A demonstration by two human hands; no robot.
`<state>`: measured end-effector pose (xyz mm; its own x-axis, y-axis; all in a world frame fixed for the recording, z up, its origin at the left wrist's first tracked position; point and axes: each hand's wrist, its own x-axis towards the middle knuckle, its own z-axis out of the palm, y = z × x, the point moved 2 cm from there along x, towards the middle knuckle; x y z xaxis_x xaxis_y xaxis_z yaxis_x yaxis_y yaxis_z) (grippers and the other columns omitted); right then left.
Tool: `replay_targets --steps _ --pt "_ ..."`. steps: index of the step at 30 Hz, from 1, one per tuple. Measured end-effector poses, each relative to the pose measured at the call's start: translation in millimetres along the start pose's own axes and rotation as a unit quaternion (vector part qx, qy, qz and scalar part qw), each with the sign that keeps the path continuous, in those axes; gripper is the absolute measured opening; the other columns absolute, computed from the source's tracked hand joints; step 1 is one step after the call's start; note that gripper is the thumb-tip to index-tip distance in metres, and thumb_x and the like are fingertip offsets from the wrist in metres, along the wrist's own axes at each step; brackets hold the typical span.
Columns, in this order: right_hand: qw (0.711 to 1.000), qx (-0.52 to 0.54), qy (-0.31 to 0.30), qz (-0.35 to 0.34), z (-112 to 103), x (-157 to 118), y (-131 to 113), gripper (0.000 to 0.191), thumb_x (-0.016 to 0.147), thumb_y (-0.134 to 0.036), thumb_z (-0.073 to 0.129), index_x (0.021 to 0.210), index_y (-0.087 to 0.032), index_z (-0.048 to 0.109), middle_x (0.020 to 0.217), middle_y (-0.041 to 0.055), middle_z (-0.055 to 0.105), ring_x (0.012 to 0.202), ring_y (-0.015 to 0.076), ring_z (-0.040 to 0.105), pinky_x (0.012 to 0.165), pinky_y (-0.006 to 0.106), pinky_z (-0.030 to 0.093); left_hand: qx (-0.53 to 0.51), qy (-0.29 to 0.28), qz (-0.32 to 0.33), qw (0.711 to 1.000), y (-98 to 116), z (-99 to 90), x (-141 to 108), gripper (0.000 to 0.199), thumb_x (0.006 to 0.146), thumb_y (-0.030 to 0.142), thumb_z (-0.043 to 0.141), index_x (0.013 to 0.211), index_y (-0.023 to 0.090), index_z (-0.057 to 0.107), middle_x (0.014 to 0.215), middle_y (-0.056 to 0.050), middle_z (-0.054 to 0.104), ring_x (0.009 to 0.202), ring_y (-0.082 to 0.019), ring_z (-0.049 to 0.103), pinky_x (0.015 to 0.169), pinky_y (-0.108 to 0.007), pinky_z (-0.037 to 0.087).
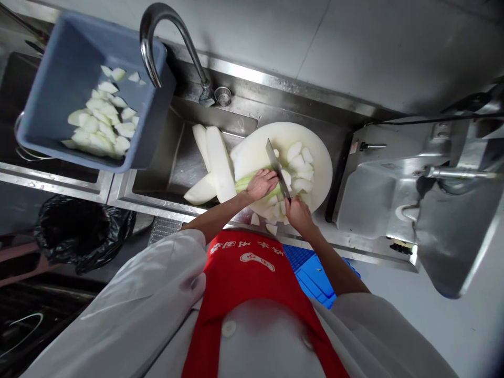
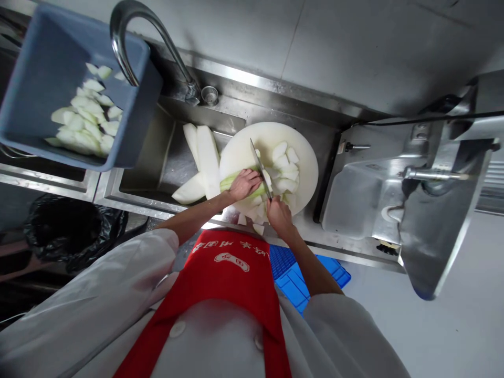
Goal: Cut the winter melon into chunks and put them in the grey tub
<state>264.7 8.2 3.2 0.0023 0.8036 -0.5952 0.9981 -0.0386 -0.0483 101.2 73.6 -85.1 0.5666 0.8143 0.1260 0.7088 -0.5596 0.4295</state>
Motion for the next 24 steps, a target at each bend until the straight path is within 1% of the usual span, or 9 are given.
replay_targets --steps 3,6,8,10,13,16,18,24 --pt "1.0 0.015 0.023 -0.001 5.4 24.4 -8.9 0.037 0.111 -0.036 0.034 0.121 -0.007 0.055 0.107 0.0211 0.073 0.101 0.0303 0.072 0.079 0.032 0.049 -0.008 0.006 0.002 1.0 -1.0 0.0 -0.7 0.037 0.108 0.029 0.035 0.108 0.02 0.071 0.11 -0.01 0.066 0.103 -0.025 0.055 0.091 -0.043 0.041" --pt "0.999 0.013 0.031 -0.016 2.9 30.6 -3.9 0.037 0.111 -0.038 0.034 0.12 -0.009 0.057 0.106 0.0204 0.073 0.1 0.0308 0.072 0.08 0.032 0.048 -0.007 0.014 0.006 1.0 -0.8 -1.5 -0.9 0.038 0.109 0.029 0.034 0.104 0.018 0.071 0.111 -0.01 0.067 0.102 -0.024 0.055 0.091 -0.041 0.042" --pt "0.999 0.006 0.036 -0.026 -3.4 23.1 3.0 0.037 0.111 -0.038 0.035 0.118 -0.01 0.057 0.105 0.0202 0.073 0.1 0.0312 0.071 0.08 0.033 0.047 0.002 0.017 0.006 1.0 -0.6 -2.3 -0.7 0.04 0.109 0.029 0.033 0.102 0.017 0.07 0.11 -0.01 0.067 0.1 -0.024 0.055 0.09 -0.039 0.042" --pt "0.999 -0.003 0.041 -0.026 -10.6 8.5 8.7 0.037 0.111 -0.039 0.035 0.117 -0.01 0.057 0.102 0.02 0.073 0.097 0.0312 0.072 0.079 0.033 0.046 0.011 0.018 0.006 1.0 -0.6 -2.1 -0.7 0.04 0.109 0.028 0.033 0.101 0.017 0.07 0.107 -0.01 0.067 0.098 -0.023 0.055 0.089 -0.039 0.042" --pt "0.999 -0.013 0.027 -0.015 -17.3 -16.5 12.1 0.038 0.111 -0.039 0.034 0.117 -0.01 0.057 0.095 0.019 0.074 0.091 0.031 0.073 0.075 0.033 0.045 0.017 0.023 0.01 1.0 -1.1 -0.2 -0.9 0.038 0.109 0.029 0.035 0.103 0.017 0.07 0.106 -0.009 0.068 0.099 -0.023 0.054 0.089 -0.039 0.042" --pt "1.0 -0.02 0.015 -0.007 -18.9 -30.8 12.3 0.037 0.111 -0.04 0.035 0.116 -0.011 0.057 0.093 0.0188 0.074 0.09 0.0309 0.073 0.072 0.031 0.043 0.012 0.025 0.008 1.0 -1.2 1.1 -0.9 0.036 0.108 0.028 0.037 0.103 0.017 0.071 0.11 -0.009 0.068 0.1 -0.023 0.055 0.09 -0.039 0.041" --pt "1.0 -0.019 0.01 -0.01 -18.4 -31.8 12.5 0.036 0.111 -0.04 0.036 0.114 -0.011 0.057 0.094 0.0189 0.074 0.091 0.0305 0.073 0.071 0.031 0.043 0.006 0.025 0.004 1.0 -0.7 0.4 -0.8 0.035 0.108 0.027 0.037 0.104 0.018 0.071 0.111 -0.01 0.068 0.1 -0.023 0.055 0.09 -0.04 0.041" --pt "0.999 -0.026 0.005 -0.021 -12.5 -22.6 11.8 0.035 0.112 -0.04 0.035 0.112 -0.011 0.056 0.093 0.0186 0.074 0.089 0.0298 0.073 0.068 0.03 0.04 0.003 0.018 0.002 1.0 0.8 -2.7 -1.3 0.037 0.109 0.028 0.036 0.105 0.017 0.071 0.111 -0.01 0.068 0.099 -0.023 0.055 0.089 -0.04 0.041"
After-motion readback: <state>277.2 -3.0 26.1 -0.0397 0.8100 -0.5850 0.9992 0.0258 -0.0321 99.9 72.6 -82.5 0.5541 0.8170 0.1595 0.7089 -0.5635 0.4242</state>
